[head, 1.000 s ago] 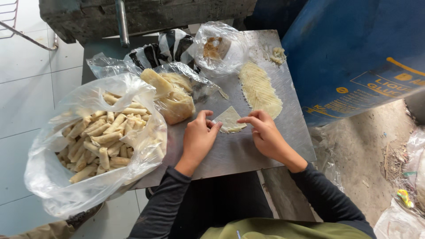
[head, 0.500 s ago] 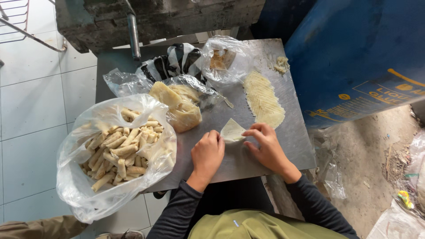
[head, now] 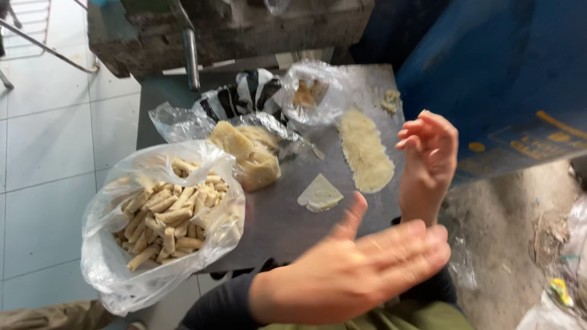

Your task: The person places a scoop of brown filling onto thin pastry sheets, folds the sheets over the filling, and places the finished rolls into a plastic bag with a pile of similar rolls. They also pinch pieces from a block of dough and press a sheet of dough flat on the metal table.

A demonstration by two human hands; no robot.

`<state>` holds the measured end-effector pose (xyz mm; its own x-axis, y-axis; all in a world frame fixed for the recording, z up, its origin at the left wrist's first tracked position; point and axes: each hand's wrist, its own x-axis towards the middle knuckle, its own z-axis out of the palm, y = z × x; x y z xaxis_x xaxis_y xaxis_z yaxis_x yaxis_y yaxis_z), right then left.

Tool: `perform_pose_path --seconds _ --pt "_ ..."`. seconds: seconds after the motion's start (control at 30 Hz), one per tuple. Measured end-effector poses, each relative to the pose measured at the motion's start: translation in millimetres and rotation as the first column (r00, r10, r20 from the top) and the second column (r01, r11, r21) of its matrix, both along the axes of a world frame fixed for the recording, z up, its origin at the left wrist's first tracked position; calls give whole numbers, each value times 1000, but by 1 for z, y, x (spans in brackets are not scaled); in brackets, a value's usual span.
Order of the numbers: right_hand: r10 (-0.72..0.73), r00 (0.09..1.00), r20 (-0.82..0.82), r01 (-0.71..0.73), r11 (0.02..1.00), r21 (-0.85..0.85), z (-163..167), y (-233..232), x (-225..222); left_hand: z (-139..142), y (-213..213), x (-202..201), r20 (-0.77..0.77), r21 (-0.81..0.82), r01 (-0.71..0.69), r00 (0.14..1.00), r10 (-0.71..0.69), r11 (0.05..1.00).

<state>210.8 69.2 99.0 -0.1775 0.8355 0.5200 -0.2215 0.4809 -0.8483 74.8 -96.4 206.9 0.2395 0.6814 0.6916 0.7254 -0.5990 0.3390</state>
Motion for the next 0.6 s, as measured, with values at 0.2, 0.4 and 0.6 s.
perform_pose_path --seconds 0.2,0.4,0.6 --pt "-106 898 427 29 983 183 -38 47 -39 -35 4 6 43 -63 158 987 -155 985" --pt "-86 632 770 -46 988 149 -55 70 -103 -101 114 -62 143 -263 -679 675 724 685" --pt "-333 731 596 46 895 444 -30 75 -126 -96 168 -122 -127 -336 -859 449 885 387"
